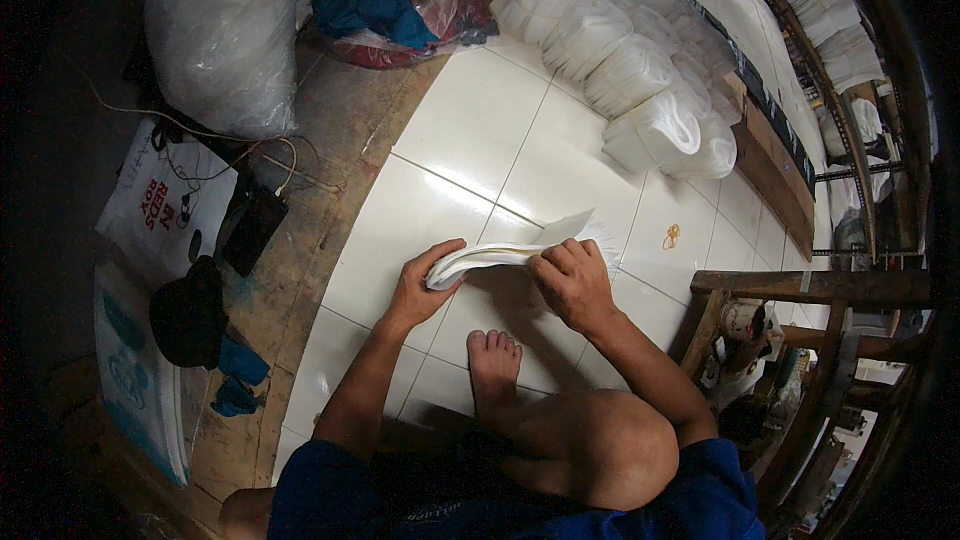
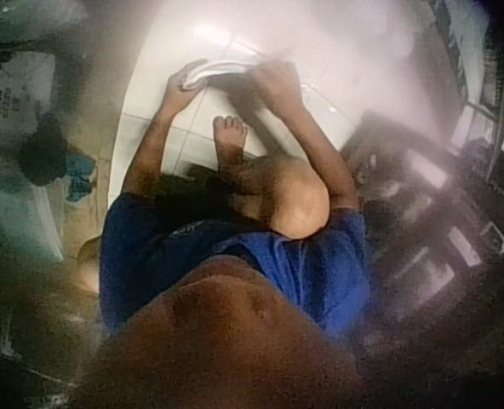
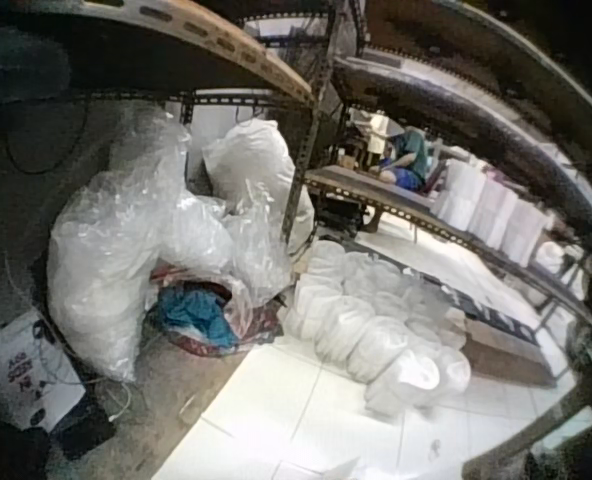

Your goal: The person sits on the floor and repeatedly folds white plastic sheets. They retrieve sheets from a nearby shelf, fold them into smaller rectangles, and place the folded stacks on the floor.

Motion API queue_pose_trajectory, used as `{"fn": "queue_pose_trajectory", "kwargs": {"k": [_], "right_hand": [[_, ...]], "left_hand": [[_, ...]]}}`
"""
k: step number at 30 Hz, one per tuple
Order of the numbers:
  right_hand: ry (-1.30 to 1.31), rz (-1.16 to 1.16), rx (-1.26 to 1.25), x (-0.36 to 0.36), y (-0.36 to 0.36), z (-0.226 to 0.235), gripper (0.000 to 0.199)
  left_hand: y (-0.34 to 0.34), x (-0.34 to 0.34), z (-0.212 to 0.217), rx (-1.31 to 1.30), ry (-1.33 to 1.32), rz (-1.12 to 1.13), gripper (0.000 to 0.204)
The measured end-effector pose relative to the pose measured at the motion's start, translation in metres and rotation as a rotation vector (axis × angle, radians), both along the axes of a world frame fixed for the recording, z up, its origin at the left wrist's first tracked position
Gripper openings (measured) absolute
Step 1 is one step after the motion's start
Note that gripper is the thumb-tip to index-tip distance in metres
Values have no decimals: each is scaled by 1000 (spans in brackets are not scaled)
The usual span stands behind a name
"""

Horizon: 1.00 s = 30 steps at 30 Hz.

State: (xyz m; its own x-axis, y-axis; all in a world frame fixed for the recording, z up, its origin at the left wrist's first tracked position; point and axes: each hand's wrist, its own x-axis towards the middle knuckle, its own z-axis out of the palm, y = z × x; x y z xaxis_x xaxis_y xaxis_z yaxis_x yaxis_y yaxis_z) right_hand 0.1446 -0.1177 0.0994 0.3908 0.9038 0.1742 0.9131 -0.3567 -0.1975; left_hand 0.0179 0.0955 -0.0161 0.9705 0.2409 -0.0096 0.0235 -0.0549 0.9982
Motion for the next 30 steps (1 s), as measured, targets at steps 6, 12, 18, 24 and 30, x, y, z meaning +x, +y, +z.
{"fn": "queue_pose_trajectory", "kwargs": {"k": [6,12,18,24,30], "right_hand": [[63,-32,-188,-3,4,10,36],[249,-64,-281,-8,1,5,51],[395,8,-390,3,11,9,55],[397,160,-201,16,30,-13,57],[421,307,-281,8,49,-4,37]], "left_hand": [[-1,1,1,28,-22,9,49],[-1,0,1,-9,-11,-12,51],[5,-2,4,0,-7,-69,56],[5,-2,5,25,-39,-101,61],[9,-2,5,-29,-44,-175,72]]}}
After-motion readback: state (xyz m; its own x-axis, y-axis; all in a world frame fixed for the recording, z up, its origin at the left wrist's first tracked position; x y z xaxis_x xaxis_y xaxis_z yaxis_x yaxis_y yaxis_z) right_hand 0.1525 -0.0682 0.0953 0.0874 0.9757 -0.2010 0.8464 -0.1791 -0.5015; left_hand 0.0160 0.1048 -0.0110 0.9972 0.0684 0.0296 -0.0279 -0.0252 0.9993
